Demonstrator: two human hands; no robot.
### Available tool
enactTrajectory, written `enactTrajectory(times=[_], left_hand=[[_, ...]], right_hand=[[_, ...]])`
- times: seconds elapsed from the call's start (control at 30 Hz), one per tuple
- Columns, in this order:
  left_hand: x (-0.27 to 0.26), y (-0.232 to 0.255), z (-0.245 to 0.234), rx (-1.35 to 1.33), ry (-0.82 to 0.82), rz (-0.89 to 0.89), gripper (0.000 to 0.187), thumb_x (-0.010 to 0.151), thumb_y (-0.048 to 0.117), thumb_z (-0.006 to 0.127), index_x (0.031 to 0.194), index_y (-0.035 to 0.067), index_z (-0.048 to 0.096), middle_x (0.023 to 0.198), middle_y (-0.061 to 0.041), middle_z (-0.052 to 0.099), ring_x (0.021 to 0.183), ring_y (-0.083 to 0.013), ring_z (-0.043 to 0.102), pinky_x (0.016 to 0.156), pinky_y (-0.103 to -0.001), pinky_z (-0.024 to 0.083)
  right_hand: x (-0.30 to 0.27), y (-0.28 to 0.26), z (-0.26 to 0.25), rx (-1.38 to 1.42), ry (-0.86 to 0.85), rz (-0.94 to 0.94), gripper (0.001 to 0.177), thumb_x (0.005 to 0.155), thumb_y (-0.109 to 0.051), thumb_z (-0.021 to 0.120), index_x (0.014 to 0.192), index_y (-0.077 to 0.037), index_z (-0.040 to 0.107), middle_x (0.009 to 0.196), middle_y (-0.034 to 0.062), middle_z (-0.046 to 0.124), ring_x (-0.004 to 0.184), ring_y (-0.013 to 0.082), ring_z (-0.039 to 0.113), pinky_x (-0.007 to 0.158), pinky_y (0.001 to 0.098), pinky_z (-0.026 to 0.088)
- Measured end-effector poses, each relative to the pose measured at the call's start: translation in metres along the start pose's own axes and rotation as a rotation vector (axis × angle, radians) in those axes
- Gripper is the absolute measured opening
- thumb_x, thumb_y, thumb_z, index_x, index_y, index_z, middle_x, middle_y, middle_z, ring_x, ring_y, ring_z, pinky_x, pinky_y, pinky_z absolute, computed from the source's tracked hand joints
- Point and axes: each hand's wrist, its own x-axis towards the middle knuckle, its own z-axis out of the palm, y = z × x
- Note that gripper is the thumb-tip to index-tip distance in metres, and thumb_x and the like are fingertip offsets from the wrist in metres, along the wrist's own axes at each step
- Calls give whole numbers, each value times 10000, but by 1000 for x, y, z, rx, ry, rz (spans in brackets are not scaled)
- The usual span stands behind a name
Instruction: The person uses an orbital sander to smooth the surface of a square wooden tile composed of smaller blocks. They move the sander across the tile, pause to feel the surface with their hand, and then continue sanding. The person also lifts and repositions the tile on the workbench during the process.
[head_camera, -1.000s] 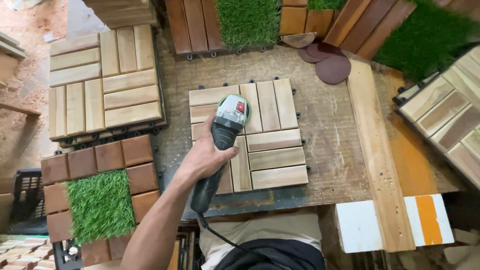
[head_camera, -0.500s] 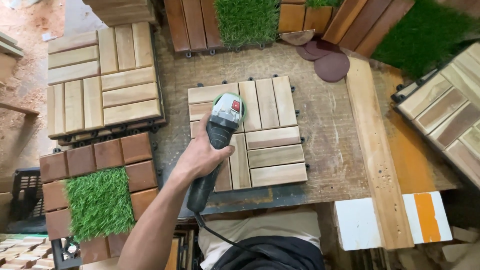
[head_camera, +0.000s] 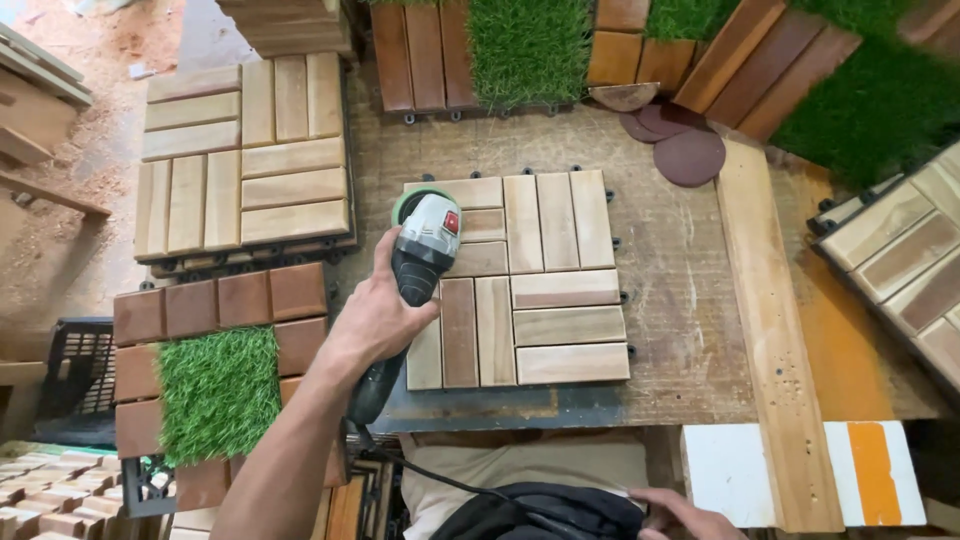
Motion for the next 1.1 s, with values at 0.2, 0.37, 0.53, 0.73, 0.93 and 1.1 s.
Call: enactTrajectory(times=[0.2,0.37,0.53,0.73,0.93,1.1], left_hand=[[16,4,-17,-43,29,-32,1021,805,366,608,1625,270,8,1184,-251,659,991,-413,686,931,-511,523],[28,24,-4,-9,3,12,1002,800,357,601,1612,266,21,1154,-236,675,950,-411,699,904,-510,536],[29,68,16,-28,-53,157,970,798,286,616,1604,274,77,1247,-230,638,961,-404,707,897,-509,566],[35,121,50,4,-148,253,1024,778,309,563,1641,250,14,1223,-297,629,1071,-467,648,942,-521,497],[34,142,60,-43,-186,286,998,745,296,591,1618,242,112,1288,-225,613,1071,-414,648,915,-507,515],[38,130,58,-51,-154,274,1008,771,306,591,1620,212,55,1309,-245,576,1088,-421,644,948,-516,513]], right_hand=[[-15,-38,-22,350,464,-541,527,856,-140,752,1375,-215,709,999,51,896,970,84,807,1027,208,531],[-34,-98,-47,184,568,-722,502,860,-233,744,1359,-213,690,1072,-45,867,1064,66,785,1021,231,515],[-46,-145,-61,108,677,-855,463,880,-292,717,1333,-202,683,1167,-46,834,1130,112,764,1000,265,527],[-37,-141,-70,178,690,-919,449,894,-249,709,1328,-145,661,1195,28,783,1113,143,758,1017,283,549],[-48,-139,-76,276,749,-893,455,888,-199,705,1332,-110,660,1202,48,776,1100,155,756,1003,293,570],[-35,-131,-82,365,751,-699,486,878,-218,698,1356,-152,644,1301,56,746,1180,182,733,1055,321,562]])
